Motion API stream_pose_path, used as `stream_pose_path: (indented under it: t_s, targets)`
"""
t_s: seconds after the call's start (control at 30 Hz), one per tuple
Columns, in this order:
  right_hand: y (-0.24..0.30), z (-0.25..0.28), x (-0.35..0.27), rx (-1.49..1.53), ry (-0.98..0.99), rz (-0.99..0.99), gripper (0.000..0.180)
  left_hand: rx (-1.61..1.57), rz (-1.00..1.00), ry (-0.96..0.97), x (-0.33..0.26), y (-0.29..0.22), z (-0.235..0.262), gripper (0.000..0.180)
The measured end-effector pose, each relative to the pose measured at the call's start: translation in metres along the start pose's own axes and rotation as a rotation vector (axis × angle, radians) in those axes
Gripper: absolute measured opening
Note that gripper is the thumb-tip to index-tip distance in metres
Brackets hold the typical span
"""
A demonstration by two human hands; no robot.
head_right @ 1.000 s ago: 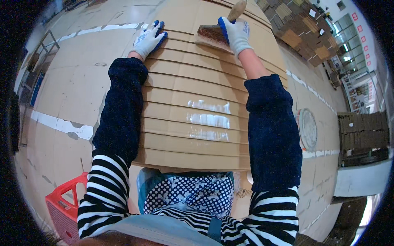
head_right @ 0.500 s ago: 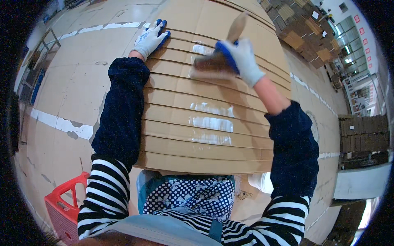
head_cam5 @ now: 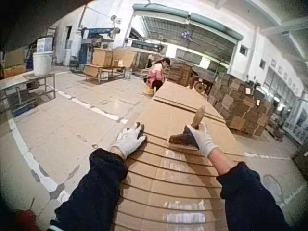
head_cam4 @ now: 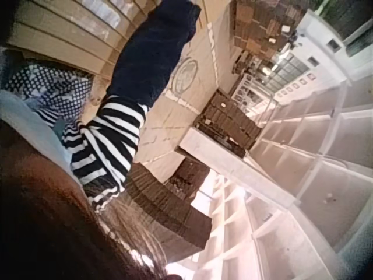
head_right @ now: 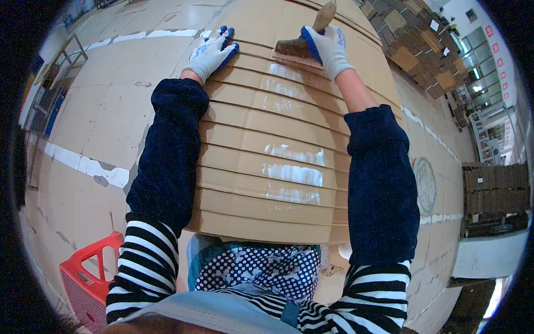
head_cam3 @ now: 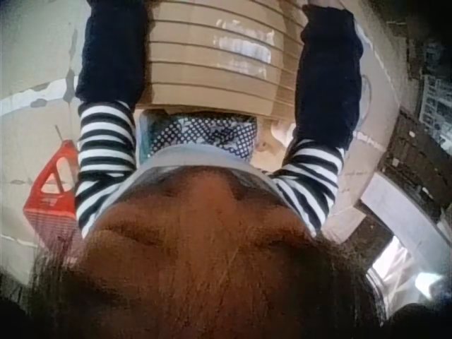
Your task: Apply glue to the edges of a stack of cardboard sheets using a large brush.
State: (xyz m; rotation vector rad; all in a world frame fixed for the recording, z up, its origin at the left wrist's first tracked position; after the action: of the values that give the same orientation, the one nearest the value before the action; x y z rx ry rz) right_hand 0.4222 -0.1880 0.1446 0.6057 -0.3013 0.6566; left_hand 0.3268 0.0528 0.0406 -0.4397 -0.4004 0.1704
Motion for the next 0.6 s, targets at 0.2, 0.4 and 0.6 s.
stream_pose_path:
  t_s: [0.2,0.4,0.6]
  targets:
    - [0.012,0.003,0.007,-0.123,-0.143,0.097,0.044,-0.001,0.01,0.009,0.0,0.002,-0.001,0.056]
    - [-0.008,-0.002,-0.007,-0.153,-0.036,0.121,0.038,0.004,-0.01,-0.011,0.006,-0.001,-0.005,0.056]
    - [0.062,0.007,-0.151,0.193,0.37,-0.06,0.036,0.035,0.008,-0.012,0.003,0.014,-0.006,0.056]
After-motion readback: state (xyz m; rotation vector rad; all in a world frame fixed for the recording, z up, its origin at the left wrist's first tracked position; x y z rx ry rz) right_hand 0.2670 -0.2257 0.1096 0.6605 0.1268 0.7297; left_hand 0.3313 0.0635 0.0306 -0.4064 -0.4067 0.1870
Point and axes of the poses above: each hand's wrist, its own x-axis towards the middle knuckle, its own z-axis out of the back of the hand, y = z × x, the point moved 3 cm from there along x, towards the middle knuckle, and after that the axes turned 7 degrees about y, right-handed, at the moved point
